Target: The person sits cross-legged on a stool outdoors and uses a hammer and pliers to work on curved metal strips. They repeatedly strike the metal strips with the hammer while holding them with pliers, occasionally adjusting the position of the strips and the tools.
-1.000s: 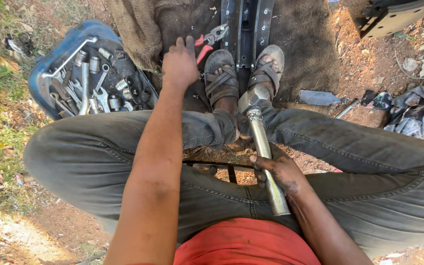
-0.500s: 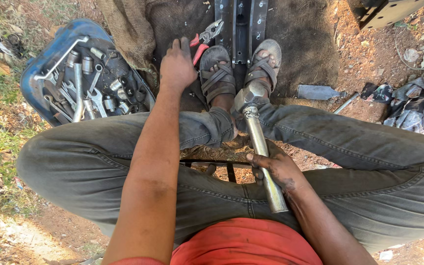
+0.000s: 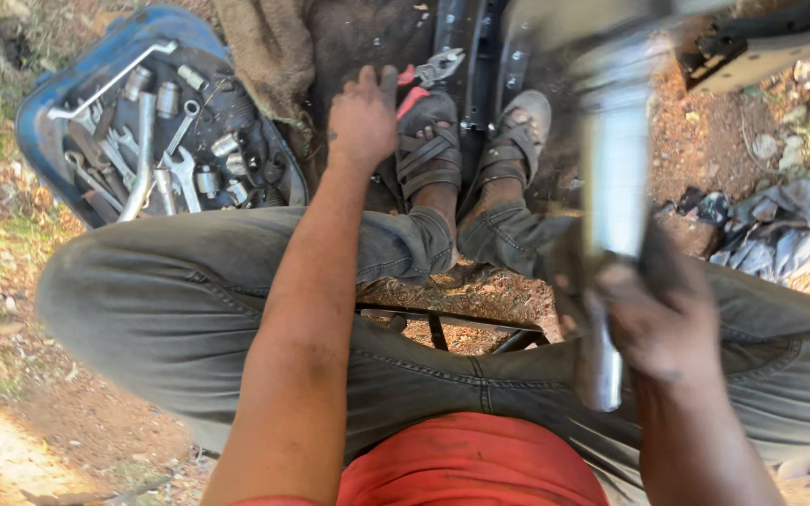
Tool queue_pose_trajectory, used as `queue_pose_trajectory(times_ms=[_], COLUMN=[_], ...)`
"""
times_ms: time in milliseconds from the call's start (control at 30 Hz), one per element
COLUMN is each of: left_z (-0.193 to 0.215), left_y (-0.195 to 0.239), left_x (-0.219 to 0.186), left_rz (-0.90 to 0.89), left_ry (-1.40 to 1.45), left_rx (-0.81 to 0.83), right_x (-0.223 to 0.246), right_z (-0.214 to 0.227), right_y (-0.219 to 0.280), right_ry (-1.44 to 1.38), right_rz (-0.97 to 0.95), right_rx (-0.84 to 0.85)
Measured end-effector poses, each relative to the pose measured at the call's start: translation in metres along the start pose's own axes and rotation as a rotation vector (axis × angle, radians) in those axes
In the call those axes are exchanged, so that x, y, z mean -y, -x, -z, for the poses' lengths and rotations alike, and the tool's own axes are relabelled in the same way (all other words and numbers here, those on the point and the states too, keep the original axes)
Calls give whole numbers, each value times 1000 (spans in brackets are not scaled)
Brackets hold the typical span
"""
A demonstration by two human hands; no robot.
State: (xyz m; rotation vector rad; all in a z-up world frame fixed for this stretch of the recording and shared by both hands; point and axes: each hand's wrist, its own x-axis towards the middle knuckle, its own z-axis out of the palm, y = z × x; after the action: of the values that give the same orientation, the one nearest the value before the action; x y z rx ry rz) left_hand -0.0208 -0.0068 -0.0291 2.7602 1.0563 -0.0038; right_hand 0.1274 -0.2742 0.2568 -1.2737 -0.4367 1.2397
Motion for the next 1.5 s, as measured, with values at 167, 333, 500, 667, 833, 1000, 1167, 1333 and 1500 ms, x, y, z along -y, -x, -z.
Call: queue_pose_trajectory(times_ms=[167, 333, 500, 667, 833, 1000, 1167, 1333, 1500], left_z=[-3, 6, -6, -11, -9, -5, -1, -7, -9], left_y=[-3, -8, -5, -11, -5, -1, -1, -9, -20], left_x=[3, -3, 0, 3, 0, 0, 7, 9, 10], left_rz=[17, 12, -41, -13, -25, -9, 19, 30, 116], left_ry=[22, 1, -59, -37, -43, -55, -23, 76, 194], left_rx=[-7, 56, -111, -76, -52, -15, 31, -105, -131], right_x=[-47, -134, -101, -55, -40, -146, -162, -131, -136], right_z=[5, 28, 42, 13, 17, 44, 65, 73, 92], right_y=[-44, -126, -102, -62, -38, -103, -142, -81, -47], right_ry=[271, 644, 393, 372, 362, 598, 369, 107, -106], right_rz=[258, -256, -434, -359, 119, 302, -603, -575, -670], right_rx=[-105, -262, -168, -324, -192, -238, -270, -268, -338])
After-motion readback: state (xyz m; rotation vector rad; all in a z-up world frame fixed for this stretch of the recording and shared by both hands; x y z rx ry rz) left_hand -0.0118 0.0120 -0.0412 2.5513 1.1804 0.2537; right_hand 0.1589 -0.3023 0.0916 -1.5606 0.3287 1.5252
